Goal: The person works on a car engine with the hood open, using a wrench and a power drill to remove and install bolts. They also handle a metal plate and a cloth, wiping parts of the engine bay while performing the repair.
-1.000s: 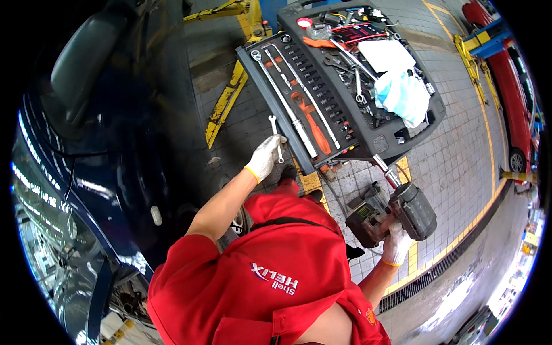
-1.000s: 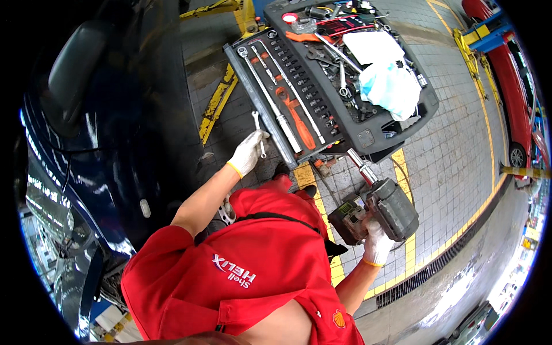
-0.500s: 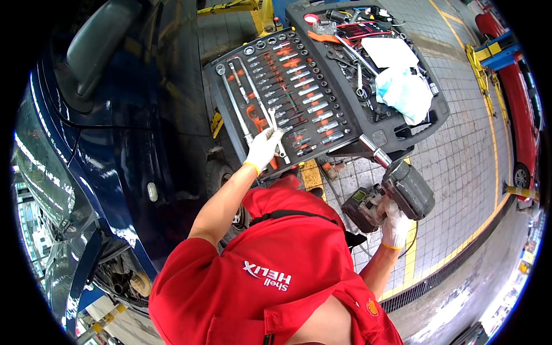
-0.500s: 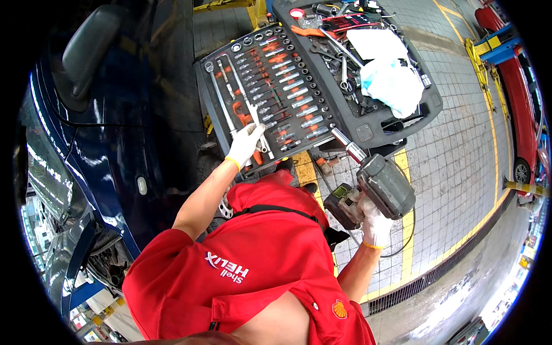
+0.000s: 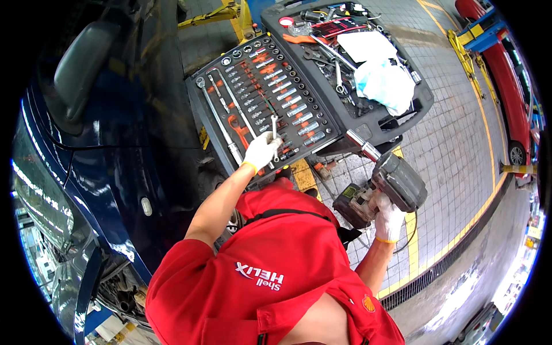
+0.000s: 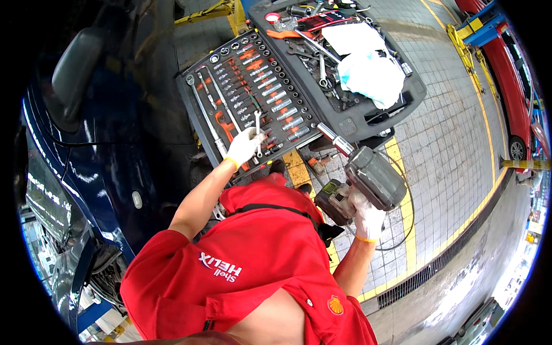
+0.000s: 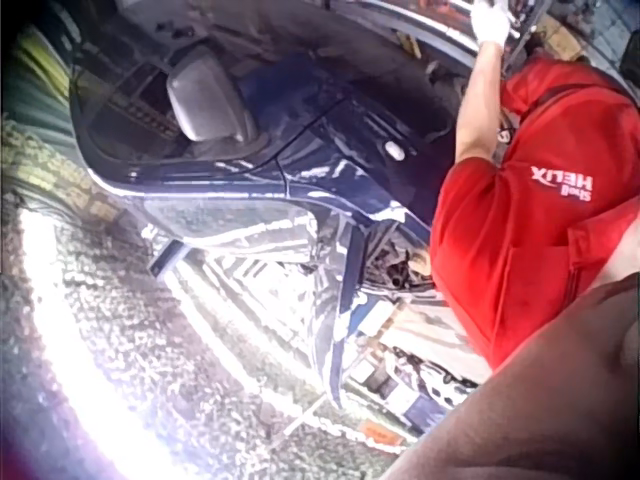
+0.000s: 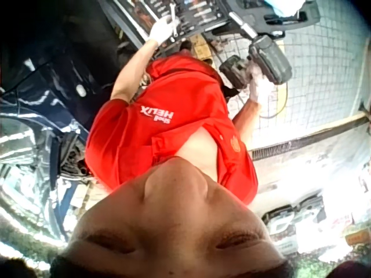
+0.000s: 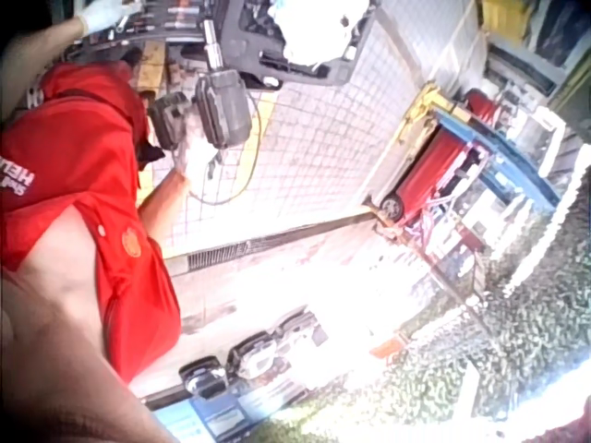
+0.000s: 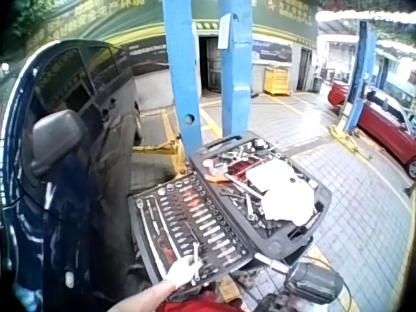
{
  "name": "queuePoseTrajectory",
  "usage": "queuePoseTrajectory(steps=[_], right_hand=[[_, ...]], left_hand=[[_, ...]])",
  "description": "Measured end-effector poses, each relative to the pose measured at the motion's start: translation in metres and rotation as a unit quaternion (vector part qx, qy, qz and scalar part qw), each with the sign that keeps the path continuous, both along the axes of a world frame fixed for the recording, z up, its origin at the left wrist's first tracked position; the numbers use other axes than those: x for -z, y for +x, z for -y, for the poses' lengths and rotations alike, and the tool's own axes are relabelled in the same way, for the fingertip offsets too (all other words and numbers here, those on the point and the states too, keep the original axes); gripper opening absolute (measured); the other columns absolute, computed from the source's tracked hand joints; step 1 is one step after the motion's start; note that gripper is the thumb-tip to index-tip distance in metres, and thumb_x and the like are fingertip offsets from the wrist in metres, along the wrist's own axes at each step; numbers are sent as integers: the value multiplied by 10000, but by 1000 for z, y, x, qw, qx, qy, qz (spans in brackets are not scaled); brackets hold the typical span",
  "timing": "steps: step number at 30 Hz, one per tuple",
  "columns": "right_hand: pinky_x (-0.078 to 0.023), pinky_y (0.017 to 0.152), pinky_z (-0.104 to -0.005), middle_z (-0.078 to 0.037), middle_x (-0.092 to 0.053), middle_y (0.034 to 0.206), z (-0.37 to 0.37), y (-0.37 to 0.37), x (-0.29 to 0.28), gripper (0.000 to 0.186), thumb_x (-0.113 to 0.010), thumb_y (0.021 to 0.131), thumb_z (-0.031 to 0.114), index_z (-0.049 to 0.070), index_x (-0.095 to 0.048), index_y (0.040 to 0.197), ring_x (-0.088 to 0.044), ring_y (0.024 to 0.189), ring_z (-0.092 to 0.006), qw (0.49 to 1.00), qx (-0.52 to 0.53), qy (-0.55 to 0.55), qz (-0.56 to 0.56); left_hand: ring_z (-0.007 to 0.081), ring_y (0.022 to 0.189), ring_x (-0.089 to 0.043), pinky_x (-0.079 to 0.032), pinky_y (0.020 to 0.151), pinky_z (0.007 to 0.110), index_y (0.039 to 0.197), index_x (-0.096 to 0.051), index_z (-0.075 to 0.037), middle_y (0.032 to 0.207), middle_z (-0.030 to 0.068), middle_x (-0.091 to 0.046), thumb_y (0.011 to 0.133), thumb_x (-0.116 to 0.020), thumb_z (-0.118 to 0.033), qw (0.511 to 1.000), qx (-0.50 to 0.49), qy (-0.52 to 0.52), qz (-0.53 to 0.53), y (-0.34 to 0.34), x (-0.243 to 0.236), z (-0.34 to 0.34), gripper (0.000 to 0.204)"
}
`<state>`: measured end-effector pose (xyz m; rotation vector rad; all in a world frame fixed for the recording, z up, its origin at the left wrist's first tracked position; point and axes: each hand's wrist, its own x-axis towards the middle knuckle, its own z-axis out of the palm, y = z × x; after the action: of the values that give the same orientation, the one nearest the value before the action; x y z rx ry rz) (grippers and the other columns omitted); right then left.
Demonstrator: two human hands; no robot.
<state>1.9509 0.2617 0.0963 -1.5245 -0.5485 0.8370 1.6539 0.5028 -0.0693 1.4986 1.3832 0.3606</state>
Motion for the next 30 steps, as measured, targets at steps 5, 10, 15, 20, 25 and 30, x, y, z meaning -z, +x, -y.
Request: queuePoseTrajectory(steps=[5, 10, 15, 20, 25, 30], right_hand=[[-421, 535, -275, -34, -622, 789, 0, -4, -5, 214, -707, 832, 79, -18, -690, 1022, -545, 627, -116, 1000, 4, 2, -24], [-433, 534, -282, -37, -634, 797, 1, -6, -10, 212, -696, 810, 45, -6, -687, 1015, -558, 638, -123, 1000, 21, -1, -14], [-414, 510, -281, -41, -617, 790, 7, 2, -5, 219, -700, 828, 62, -15, -673, 1032, -556, 624, -122, 999, 38, -19, -3], [-418, 515, -283, -68, -624, 813, 1, -2, -9, 271, -727, 885, 126, -30, -653, 1094, -553, 600, -132, 998, 42, 21, -37], [-442, 540, -277, -28, -645, 785, -1, 1, -8, 398, -814, 911, 247, -25, -696, 1177, -570, 598, -118, 998, 42, 34, -14], [-514, 732, -298, -37, -699, 977, -18, 3, -18, 419, -819, 916, 259, 9, -696, 1229, -629, 831, -128, 999, 14, 31, -13]], left_hand=[[167, 759, -711, -545, 729, 336, 1243, -703, -25, 904, 107, -756, 999, -650, -370, 999, 29, 19, 40, 13, -2, -4, 426], [295, 795, -718, -551, 766, 428, 1115, -717, -61, 902, 165, -726, 1011, -641, -383, 992, -71, 76, -72, -7, -35, 0, 347], [429, 900, -677, -528, 816, 519, 995, -675, -56, 956, 185, -686, 1041, -611, -378, 893, -206, 346, -202, -83, -27, -15, 331], [407, 981, -665, -517, 872, 493, 1033, -700, -38, 1044, 189, -677, 1047, -614, -370, 895, -231, 315, -215, -118, 14, -26, 344], [389, 1002, -684, -531, 885, 475, 1035, -750, -73, 1028, 184, -698, 1014, -649, -425, 939, -164, 253, -168, -75, -14, -20, 367], [378, 1016, -726, -544, 884, 451, 1088, -754, -71, 1008, 189, -760, 996, -638, -438, 992, -50, 57, -101, 0, -30, -15, 396]])
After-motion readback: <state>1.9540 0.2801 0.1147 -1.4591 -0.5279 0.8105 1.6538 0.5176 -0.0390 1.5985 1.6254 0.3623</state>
